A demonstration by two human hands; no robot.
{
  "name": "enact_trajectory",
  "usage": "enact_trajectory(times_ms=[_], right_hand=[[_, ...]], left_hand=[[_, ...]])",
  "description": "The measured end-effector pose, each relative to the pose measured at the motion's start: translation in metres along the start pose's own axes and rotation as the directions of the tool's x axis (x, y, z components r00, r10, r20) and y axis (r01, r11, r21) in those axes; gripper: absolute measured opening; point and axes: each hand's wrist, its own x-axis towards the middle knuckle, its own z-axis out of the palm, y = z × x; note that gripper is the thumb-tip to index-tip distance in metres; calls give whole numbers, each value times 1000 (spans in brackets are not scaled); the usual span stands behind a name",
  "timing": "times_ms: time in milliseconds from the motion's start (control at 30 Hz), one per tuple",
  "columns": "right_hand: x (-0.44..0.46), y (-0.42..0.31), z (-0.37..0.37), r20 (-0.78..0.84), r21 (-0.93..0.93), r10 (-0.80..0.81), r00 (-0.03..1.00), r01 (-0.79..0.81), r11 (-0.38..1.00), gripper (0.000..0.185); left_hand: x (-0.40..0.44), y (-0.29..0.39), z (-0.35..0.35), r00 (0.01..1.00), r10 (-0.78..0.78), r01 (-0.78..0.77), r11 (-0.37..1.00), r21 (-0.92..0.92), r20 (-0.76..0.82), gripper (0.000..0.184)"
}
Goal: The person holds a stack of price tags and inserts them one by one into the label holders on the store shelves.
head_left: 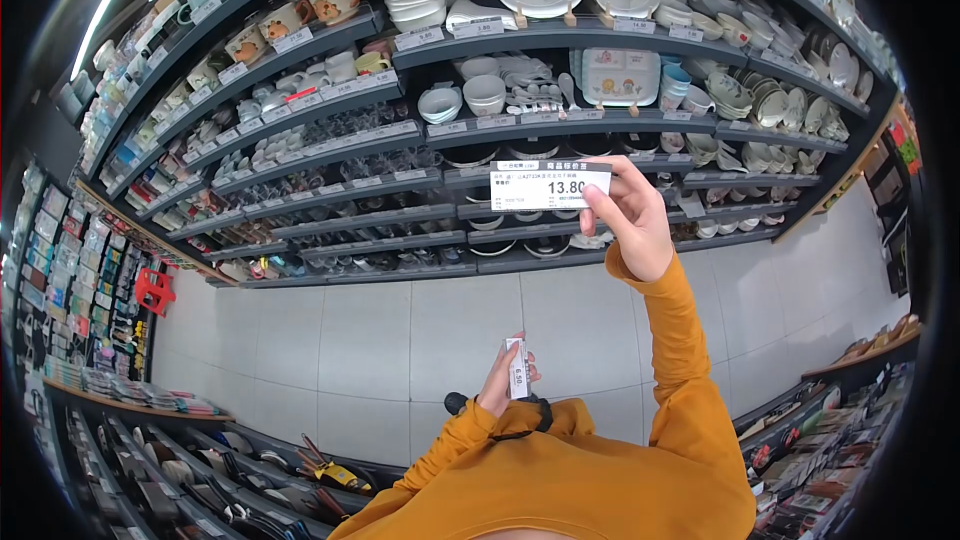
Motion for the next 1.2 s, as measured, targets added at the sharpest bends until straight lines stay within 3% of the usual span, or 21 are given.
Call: enact_trajectory(times_ms=[233, 400, 567, 1000, 1200], right_hand=[[-2, 6, -7, 12, -41, 42, 999, -41, 998, 30], [-27, 45, -22, 13, -47, 205, 979, -204, 978, 33], [-57, 91, -36, -68, -15, 291, 954, -293, 956, 29], [-33, 97, -51, -184, 4, 251, 950, -255, 967, 26], [-13, 112, -88, -276, -37, 203, 939, -221, 975, 25]], left_hand=[[13, -1, 3, 1000, 5, -3, 997, -81, 26, 53], [17, 0, 2, 995, 73, -72, 997, -28, 63, 54], [14, 4, -1, 999, 36, -36, 995, -95, -4, 50], [46, 10, -1, 996, -70, 78, 982, -172, 48, 49], [109, 26, 5, 989, -119, 122, 992, -34, 83, 49]])
